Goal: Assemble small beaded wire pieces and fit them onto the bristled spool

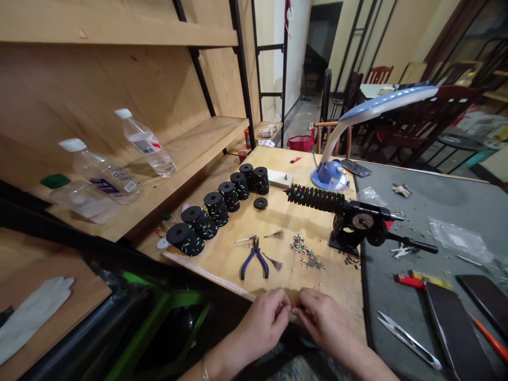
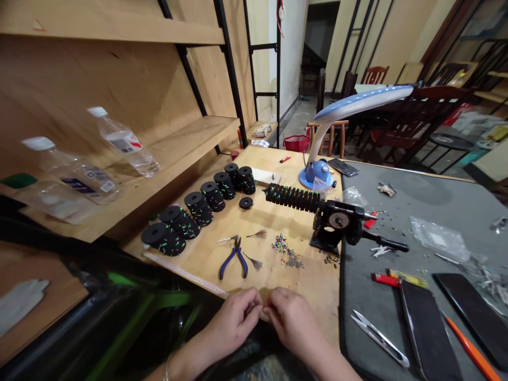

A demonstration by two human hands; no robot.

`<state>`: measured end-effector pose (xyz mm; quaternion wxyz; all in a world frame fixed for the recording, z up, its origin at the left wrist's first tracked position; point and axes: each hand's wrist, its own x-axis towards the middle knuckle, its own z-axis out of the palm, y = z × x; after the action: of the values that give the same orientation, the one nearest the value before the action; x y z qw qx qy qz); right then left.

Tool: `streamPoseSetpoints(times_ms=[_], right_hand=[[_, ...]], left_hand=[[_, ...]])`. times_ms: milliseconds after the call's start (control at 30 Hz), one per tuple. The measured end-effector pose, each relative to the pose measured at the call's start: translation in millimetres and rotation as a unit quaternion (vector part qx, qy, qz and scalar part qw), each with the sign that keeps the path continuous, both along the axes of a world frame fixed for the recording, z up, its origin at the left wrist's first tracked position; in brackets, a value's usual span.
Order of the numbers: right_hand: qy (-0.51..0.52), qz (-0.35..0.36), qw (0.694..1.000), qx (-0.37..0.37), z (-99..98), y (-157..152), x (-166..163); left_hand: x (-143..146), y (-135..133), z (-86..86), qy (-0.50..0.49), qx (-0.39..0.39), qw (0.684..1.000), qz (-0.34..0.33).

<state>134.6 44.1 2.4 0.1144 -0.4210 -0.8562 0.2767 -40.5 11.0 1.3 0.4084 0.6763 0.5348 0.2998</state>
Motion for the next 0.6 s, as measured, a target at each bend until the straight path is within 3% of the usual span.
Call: streamPoseSetpoints(times_ms=[300,467,600], right_hand=[[0.017,0.015,0.999,-0.025,14.4,6.2,-0.4],[0.036,0.022,0.998,-0.045,27.6,9.9,1.2],[0.046,0.013,0.998,-0.048,26.4,10.0,1.4]], left_hand=[[-0.4,-0.4,-10.7,-0.096,-0.068,0.99,0.079],[-3.3,1.9,-8.2,-0.168,-0.096,0.974,0.12],[-5.8,3.9,-4.5,-0.198,-0.114,0.963,0.141]])
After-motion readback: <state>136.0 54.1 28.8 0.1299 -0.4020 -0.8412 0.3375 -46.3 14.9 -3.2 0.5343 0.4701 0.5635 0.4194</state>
